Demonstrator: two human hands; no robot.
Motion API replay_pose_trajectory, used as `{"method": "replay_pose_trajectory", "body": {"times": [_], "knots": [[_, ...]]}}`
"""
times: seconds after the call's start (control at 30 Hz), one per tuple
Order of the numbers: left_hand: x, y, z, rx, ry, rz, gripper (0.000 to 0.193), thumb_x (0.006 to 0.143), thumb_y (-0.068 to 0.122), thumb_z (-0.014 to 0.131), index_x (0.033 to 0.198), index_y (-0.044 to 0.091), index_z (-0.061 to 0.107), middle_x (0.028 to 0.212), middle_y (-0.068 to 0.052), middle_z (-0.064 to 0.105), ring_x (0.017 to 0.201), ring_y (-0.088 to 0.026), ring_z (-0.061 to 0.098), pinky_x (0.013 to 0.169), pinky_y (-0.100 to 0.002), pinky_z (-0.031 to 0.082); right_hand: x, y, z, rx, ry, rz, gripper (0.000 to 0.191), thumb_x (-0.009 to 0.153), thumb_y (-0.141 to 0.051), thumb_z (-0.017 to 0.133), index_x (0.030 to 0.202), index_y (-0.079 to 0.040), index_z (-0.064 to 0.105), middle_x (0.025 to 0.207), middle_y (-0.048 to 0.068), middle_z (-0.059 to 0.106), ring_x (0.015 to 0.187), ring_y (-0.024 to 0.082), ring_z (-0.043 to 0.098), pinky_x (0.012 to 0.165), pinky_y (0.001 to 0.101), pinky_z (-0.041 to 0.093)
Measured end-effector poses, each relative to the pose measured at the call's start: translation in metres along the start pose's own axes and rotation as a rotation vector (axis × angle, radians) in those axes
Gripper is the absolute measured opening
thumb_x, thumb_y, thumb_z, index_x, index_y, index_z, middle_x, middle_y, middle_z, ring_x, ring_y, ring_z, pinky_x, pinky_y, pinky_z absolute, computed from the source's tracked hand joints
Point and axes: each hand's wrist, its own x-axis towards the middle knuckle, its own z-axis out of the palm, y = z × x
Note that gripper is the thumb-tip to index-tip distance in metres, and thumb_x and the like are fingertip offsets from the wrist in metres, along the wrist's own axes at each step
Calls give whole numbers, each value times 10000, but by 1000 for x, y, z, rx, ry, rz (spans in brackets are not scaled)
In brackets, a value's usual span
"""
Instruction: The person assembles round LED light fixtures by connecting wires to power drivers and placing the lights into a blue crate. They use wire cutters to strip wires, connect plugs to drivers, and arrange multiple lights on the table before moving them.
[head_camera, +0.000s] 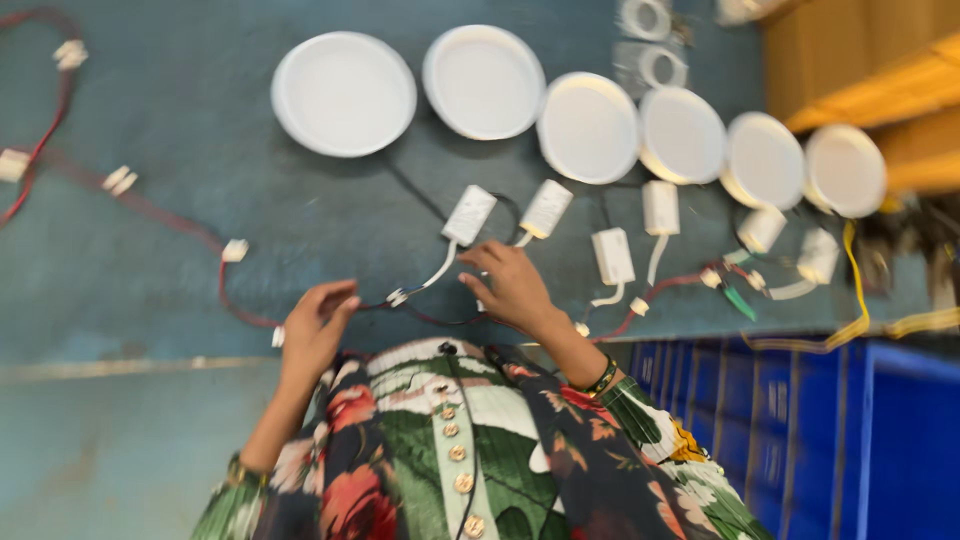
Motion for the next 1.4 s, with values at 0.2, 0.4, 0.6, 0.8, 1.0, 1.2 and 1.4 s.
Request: {"method": "replay_pose_trajectory", "body": {"times": [0.2, 0.4, 0.6, 0.8, 1.0, 1.2, 1.4], "knots": [[-17, 21, 13, -81, -235, -254, 305, 952, 224, 660, 1209, 64, 686, 1060, -24, 770, 945, -82, 692, 634, -313, 513, -62, -44, 32, 33, 179, 147, 186, 922, -245, 721, 1076, -143, 729, 1057, 65, 674, 965, 293, 620, 846, 414, 500], [-32, 67, 60, 73, -756, 57, 280, 911, 173, 696, 1171, 72, 725, 982, -47, 806, 847, -110, 746, 783, -257, 566, -130, -94, 65, 187, 284, 362, 182, 956, -284, 701, 1038, -122, 695, 993, 37, 691, 1001, 285, 654, 845, 385, 543], [-58, 76, 121, 134, -919, 80, 264, 932, 167, 684, 1173, 69, 727, 967, -50, 809, 890, -106, 745, 833, -259, 555, -216, -80, 38, 251, 345, 553, 219, 983, -318, 649, 1120, -155, 704, 1054, 34, 700, 941, 229, 716, 842, 372, 544], [-149, 48, 236, -67, -1068, -4, 286, 978, 218, 670, 1217, 63, 690, 1013, -102, 786, 912, -136, 723, 859, -290, 569, -370, -47, 19, 112, 181, 592, 307, 950, -361, 655, 1185, -172, 710, 1113, 48, 706, 997, 304, 680, 873, 444, 520], [-285, 50, 354, 548, -1417, 562, 328, 862, 307, 714, 1164, 180, 690, 1042, -39, 776, 932, -237, 748, 752, -364, 570, -599, -12, 26, 108, -44, 956, 368, 914, -396, 659, 1204, -170, 684, 1235, 63, 685, 1105, 320, 654, 948, 471, 495], [-323, 68, 437, 567, -1376, 604, 307, 886, 319, 692, 1147, 158, 683, 1014, -59, 762, 939, -268, 730, 758, -393, 578, -727, -7, 15, 228, -12, 1298, 427, 944, -422, 613, 1289, -171, 624, 1195, 76, 696, 1105, 306, 660, 973, 453, 495], [-300, 62, 513, 979, -1531, 540, 337, 910, 383, 646, 1184, 188, 641, 1113, -12, 741, 949, -252, 735, 781, -397, 564, -749, 39, 14, 203, 96, 1177, 448, 925, -366, 635, 1312, -143, 602, 1235, 108, 672, 1114, 333, 641, 961, 471, 471]]}}
